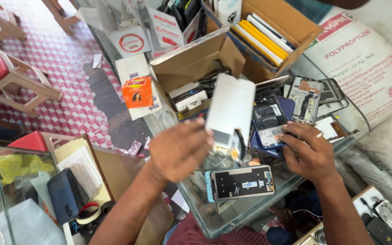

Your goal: The person sorts through various electronic components and accessories on a cluttered workbench. They pick up and inspect phone cases, batteries, and small boxes, moving them around and placing them into cardboard boxes.

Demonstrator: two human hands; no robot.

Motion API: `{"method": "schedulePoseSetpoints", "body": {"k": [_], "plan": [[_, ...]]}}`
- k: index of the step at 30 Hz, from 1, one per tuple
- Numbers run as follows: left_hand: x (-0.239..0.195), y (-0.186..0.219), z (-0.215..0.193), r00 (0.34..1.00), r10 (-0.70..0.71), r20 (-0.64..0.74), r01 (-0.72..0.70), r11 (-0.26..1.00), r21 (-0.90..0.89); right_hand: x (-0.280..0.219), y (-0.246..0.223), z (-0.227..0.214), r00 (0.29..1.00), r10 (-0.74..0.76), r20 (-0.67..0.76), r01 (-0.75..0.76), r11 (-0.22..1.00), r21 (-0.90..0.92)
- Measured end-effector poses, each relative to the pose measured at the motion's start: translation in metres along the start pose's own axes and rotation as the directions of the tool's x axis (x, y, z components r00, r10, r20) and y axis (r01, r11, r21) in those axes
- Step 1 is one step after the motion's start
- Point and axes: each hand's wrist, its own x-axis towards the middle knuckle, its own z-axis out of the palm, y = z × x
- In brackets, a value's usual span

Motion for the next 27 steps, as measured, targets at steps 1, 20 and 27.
{"method": "schedulePoseSetpoints", "body": {"k": [1,20,27], "plan": [[-0.001,0.007,0.001,0.998,0.059,0.019,-0.059,0.998,0.016,-0.002,0.000,0.000,1.000,0.007,0.004,-0.007,1.000,0.000],[-0.022,0.019,0.018,0.997,0.078,-0.009,-0.077,0.996,0.040,0.034,-0.022,-0.003,0.999,-0.028,-0.021,0.031,0.989,0.142],[-0.028,0.040,0.042,0.950,-0.310,-0.037,0.274,0.884,-0.378,0.045,-0.024,0.012,0.997,-0.051,-0.051,0.053,0.997,0.057]]}}
